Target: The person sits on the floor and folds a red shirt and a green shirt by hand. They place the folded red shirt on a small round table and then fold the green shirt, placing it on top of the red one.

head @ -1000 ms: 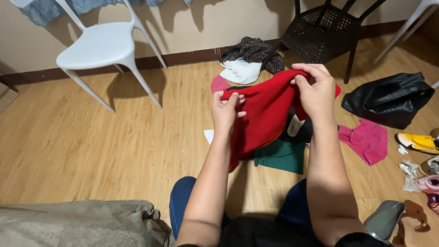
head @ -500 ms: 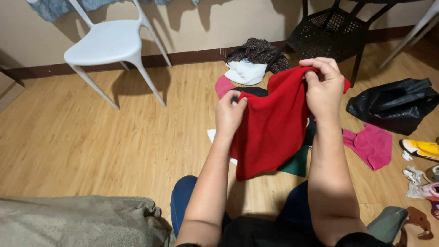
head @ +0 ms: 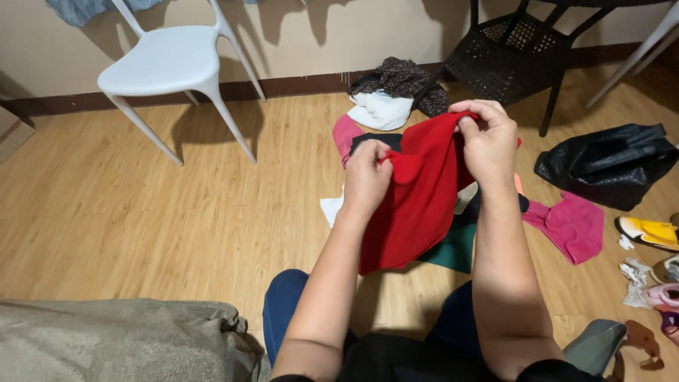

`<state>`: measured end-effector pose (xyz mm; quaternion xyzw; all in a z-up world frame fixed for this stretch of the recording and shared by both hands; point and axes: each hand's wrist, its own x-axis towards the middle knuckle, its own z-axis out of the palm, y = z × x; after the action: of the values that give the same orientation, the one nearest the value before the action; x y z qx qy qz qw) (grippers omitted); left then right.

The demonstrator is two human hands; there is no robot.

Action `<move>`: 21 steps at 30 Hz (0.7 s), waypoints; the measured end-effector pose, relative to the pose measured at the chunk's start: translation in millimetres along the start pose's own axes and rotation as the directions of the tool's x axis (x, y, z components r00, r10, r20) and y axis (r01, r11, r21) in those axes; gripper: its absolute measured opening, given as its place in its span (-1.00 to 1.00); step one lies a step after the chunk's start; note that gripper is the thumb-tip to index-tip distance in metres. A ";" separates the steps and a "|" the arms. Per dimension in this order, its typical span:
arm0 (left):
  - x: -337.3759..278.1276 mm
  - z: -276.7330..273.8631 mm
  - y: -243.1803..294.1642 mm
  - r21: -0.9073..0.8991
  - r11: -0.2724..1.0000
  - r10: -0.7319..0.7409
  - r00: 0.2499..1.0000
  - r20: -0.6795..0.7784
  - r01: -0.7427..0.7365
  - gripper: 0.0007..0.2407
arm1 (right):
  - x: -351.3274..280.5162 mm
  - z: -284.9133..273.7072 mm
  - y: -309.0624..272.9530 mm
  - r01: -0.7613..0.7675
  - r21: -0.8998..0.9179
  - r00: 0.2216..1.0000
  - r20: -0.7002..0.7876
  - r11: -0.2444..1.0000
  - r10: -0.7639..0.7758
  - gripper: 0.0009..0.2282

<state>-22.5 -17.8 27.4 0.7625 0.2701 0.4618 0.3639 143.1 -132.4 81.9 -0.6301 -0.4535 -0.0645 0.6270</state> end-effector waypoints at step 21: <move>-4.8 -7.0 -7.0 -0.086 0.972 -0.143 0.841 0.521 0.218 -0.82 | -1.9 8.7 32.8 -0.300 0.042 0.954 0.028 0.953 0.299 -0.73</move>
<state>-31.3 -15.2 21.4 0.8007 0.2011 0.2244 0.5177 159.1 -119.5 54.8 -0.6777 -0.3605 0.0485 0.6391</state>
